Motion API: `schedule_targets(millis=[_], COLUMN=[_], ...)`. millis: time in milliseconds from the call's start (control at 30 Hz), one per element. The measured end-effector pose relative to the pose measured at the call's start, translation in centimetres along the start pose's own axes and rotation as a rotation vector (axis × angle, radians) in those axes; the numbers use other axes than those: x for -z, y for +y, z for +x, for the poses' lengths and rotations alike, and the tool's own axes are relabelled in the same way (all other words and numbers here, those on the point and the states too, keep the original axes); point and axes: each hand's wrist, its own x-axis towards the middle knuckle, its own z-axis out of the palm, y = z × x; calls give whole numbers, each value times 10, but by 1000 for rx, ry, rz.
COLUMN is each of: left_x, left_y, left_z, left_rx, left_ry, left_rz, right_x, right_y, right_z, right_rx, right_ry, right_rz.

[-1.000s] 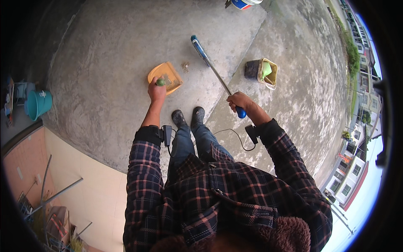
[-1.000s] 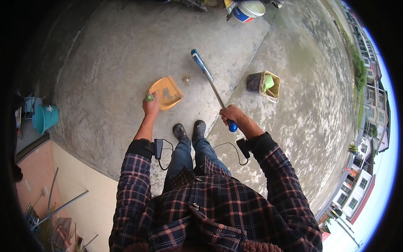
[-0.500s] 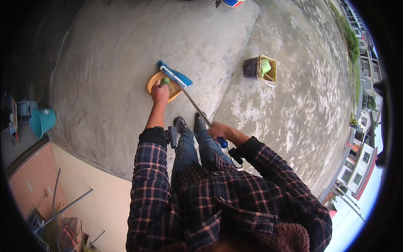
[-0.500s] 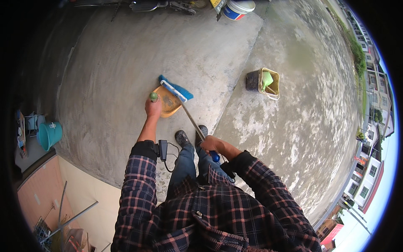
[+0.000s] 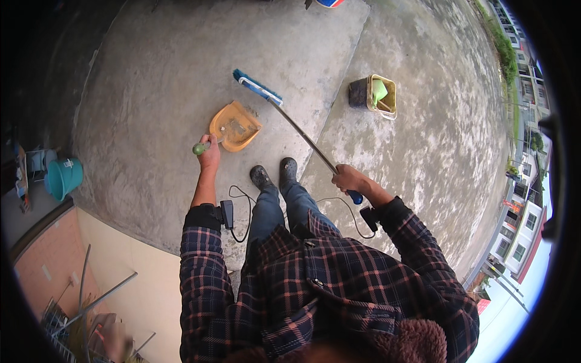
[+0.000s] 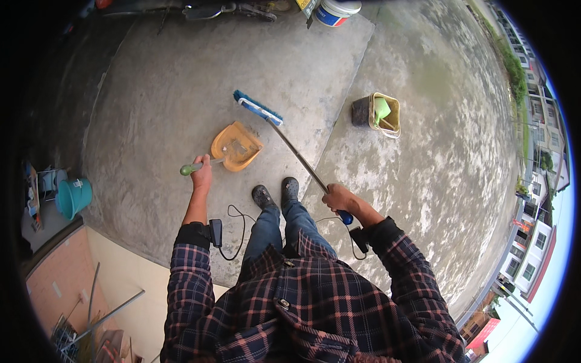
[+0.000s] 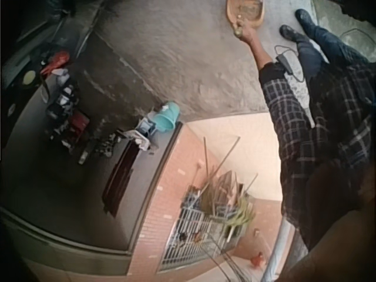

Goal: The person sweeps debris into a dustpan and disposes of it, then mops the floor. They wash their hands, fill an electric kettle with water from a large jar, place the kettle on the counter, and wipe the countertop and stovetop with a cloth.

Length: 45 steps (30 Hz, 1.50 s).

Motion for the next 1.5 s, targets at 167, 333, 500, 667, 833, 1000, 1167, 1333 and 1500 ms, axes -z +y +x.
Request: schedule_targets(millis=[167, 333, 500, 667, 833, 1000, 1167, 1333, 1500], left_x=[2, -15, -12, 3, 57, 115, 129, 143, 145], left_y=[5, 24, 16, -11, -41, -65, -88, -108, -113], left_z=[-12, -9, -5, -16, -63, -145, -204, -238, -253], left_rx=[-70, -116, 14, -11, 70, 190, 348, 343, 342], left_ry=[57, 77, 72, -20, -27, 40, 164, 207, 216], left_rz=[134, 280, 267, 132, -211, -372, -447, -399, -327], right_x=[-85, -105, -48, -4, 9, -59, -106, -66, 15], right_y=[-13, 3, 10, -16, -82, -148, -129, -48, 37], right_z=[80, 69, -6, -18, 70, 164, 186, 155, 117], right_rx=[188, 207, -11, 20, 266, 189, 215, 118, 252], right_ry=[-70, -277, -278, -112, 128, 161, -37, 163, 265], right_rz=[-547, -240, 372, 88, -469, -522, -995, -1147, -1338])
